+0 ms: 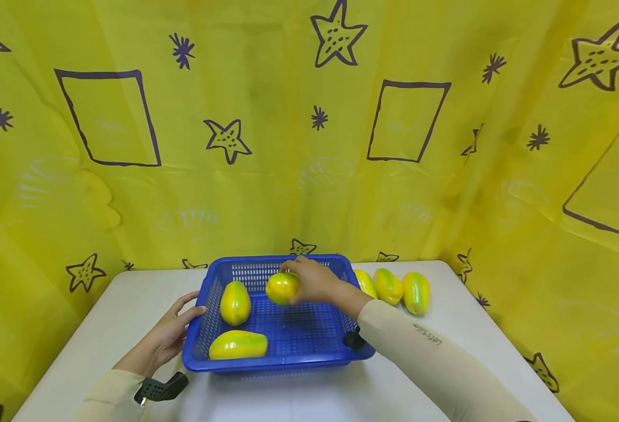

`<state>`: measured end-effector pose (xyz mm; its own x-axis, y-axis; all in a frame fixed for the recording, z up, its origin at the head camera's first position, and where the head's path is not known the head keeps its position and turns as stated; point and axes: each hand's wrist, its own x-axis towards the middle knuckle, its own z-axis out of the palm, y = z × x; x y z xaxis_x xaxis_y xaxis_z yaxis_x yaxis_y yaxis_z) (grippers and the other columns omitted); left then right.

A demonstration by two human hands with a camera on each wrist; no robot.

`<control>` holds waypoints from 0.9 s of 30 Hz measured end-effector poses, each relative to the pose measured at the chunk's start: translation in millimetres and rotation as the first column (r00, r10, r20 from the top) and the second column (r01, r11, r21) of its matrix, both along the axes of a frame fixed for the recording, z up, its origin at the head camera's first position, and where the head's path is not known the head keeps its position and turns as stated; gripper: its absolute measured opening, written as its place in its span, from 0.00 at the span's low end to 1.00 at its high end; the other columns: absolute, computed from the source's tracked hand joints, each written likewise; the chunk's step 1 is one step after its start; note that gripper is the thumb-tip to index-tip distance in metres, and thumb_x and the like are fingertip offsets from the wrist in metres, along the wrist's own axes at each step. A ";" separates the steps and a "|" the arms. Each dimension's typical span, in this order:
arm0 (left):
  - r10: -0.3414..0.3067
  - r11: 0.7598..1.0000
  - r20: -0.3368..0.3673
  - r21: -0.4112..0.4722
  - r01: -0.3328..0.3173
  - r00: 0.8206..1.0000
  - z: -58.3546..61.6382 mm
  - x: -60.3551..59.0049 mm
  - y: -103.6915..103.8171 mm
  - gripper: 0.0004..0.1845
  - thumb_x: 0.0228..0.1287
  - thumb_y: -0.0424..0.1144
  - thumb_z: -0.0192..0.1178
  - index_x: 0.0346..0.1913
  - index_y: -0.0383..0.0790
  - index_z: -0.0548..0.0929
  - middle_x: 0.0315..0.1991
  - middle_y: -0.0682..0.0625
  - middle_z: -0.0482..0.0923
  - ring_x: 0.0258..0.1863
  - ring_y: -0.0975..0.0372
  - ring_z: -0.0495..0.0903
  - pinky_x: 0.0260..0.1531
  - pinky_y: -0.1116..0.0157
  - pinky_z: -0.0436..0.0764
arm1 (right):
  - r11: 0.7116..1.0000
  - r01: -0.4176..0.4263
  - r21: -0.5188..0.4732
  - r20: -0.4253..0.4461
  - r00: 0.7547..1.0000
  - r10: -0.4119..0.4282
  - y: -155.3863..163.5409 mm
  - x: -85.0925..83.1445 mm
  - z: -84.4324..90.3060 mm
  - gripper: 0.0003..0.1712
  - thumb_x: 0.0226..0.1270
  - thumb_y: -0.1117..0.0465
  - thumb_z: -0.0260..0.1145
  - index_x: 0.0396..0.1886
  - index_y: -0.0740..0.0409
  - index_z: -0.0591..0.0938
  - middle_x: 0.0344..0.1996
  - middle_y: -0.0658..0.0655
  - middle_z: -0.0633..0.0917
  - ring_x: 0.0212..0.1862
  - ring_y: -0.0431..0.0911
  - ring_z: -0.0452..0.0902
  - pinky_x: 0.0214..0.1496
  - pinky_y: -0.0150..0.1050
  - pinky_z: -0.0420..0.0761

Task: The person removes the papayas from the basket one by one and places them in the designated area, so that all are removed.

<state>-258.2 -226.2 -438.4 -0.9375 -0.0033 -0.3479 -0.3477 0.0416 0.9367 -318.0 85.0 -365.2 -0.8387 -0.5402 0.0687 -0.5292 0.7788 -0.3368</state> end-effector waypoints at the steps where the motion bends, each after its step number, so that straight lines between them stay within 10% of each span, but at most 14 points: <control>1: 0.003 1.000 0.001 0.001 -0.003 1.000 0.2 0.4 -0.2 0.40 0.73 0.45 0.55 0.79 0.49 0.46 0.59 0.34 0.71 0.38 0.58 0.85 0.42 0.56 0.87 | 1.000 -0.002 -0.014 0.002 1.000 0.002 1.4 0.3 0.2 0.38 0.45 0.57 0.79 0.60 0.50 0.78 0.54 0.55 0.79 0.50 0.49 0.77 0.54 0.47 0.80; 22: -0.003 1.000 0.012 0.016 0.003 1.000 2.1 6.2 -3.2 0.42 0.71 0.46 0.58 0.78 0.49 0.45 0.55 0.37 0.73 0.38 0.58 0.85 0.41 0.57 0.87 | 0.946 0.144 -0.290 0.252 0.965 -0.070 32.7 15.1 2.6 0.37 0.49 0.53 0.78 0.60 0.52 0.74 0.56 0.59 0.79 0.48 0.50 0.79 0.46 0.42 0.85; 27: -0.005 1.000 0.007 0.016 0.005 1.000 2.7 8.0 -3.0 0.43 0.71 0.46 0.58 0.79 0.50 0.44 0.55 0.38 0.74 0.38 0.57 0.85 0.41 0.57 0.87 | 0.901 0.250 -0.355 0.365 0.924 -0.113 40.5 16.5 4.0 0.38 0.50 0.52 0.77 0.62 0.52 0.73 0.55 0.59 0.78 0.49 0.52 0.79 0.45 0.46 0.86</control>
<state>-250.2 -229.2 -435.7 -0.9349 0.0066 -0.3549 -0.3545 0.0287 0.9346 -301.6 125.5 -361.3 -0.9299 -0.3635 -0.0557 -0.1969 0.6201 -0.7594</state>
